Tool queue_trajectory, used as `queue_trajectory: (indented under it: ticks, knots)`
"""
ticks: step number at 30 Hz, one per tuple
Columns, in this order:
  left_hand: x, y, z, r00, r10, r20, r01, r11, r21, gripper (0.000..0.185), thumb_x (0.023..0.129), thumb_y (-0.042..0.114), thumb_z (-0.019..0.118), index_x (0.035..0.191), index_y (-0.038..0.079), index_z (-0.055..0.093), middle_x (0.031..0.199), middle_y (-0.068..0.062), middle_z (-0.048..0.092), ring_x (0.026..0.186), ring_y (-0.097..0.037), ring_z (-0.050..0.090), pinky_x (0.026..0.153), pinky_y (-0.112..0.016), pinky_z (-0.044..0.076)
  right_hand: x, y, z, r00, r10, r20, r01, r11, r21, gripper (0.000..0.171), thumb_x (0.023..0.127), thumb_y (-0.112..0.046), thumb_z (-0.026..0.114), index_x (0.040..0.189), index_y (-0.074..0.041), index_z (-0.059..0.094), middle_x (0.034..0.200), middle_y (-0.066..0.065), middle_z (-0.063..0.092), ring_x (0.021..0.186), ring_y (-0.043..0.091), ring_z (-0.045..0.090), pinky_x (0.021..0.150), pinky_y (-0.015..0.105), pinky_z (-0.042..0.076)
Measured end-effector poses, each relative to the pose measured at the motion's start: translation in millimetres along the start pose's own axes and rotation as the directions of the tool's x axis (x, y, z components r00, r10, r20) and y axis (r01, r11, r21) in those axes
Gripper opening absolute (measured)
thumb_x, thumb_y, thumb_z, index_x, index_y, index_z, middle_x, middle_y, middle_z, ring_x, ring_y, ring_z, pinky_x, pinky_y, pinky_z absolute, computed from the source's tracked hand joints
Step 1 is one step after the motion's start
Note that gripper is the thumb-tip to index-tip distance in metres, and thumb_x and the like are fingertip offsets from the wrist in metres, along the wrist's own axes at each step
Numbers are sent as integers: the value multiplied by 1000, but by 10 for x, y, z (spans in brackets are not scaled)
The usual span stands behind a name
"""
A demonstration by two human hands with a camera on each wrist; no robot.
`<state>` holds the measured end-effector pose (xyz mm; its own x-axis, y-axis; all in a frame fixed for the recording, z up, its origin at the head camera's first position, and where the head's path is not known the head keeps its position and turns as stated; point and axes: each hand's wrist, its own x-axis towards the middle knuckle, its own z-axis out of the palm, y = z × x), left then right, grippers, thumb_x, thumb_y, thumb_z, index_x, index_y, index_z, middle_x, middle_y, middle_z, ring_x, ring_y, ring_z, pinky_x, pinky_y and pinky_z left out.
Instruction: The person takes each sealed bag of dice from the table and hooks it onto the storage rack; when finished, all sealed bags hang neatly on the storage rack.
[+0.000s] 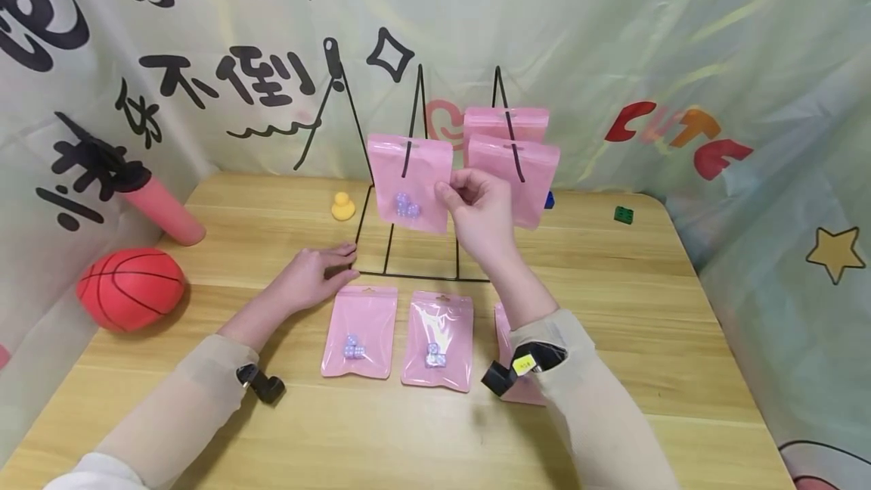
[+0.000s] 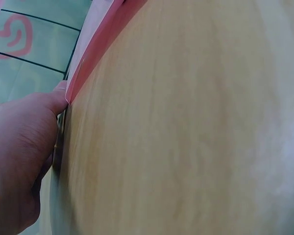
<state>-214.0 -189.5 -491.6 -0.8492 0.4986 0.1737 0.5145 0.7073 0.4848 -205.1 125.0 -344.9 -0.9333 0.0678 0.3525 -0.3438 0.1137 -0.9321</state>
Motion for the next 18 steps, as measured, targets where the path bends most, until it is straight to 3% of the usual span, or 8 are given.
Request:
queue_trajectory:
  ticks: [5, 12, 18]
  knots:
    - [-4, -9, 0, 1000, -4, 5, 4, 1000, 0, 43, 103, 30, 74, 133, 0, 70, 147, -16, 58, 140, -32, 53, 118, -45, 40, 98, 5, 48, 1000, -5, -28, 4, 1000, -28, 10, 98, 1, 75, 96, 10, 72, 84, 13, 74, 70, 13, 63, 62, 21, 53]
    - [-7, 6, -5, 1000, -10, 6, 10, 1000, -2, 43, 102, 29, 75, 133, 0, 70, 147, -16, 58, 140, -33, 53, 118, -47, 40, 198, -2, 109, 997, 13, -70, -16, 998, -56, 6, 99, -3, 75, 95, 0, 76, 88, 16, 74, 72, 15, 62, 62, 21, 52]
    - [-10, 23, -8, 1000, -20, 8, 20, 1000, -3, 44, 102, 29, 75, 134, 1, 70, 148, -15, 58, 141, -32, 53, 120, -46, 38, 253, -10, 148, 996, 35, -78, -37, 999, -29, 7, 100, -4, 74, 94, -7, 77, 93, 20, 74, 77, 19, 64, 68, 26, 59]
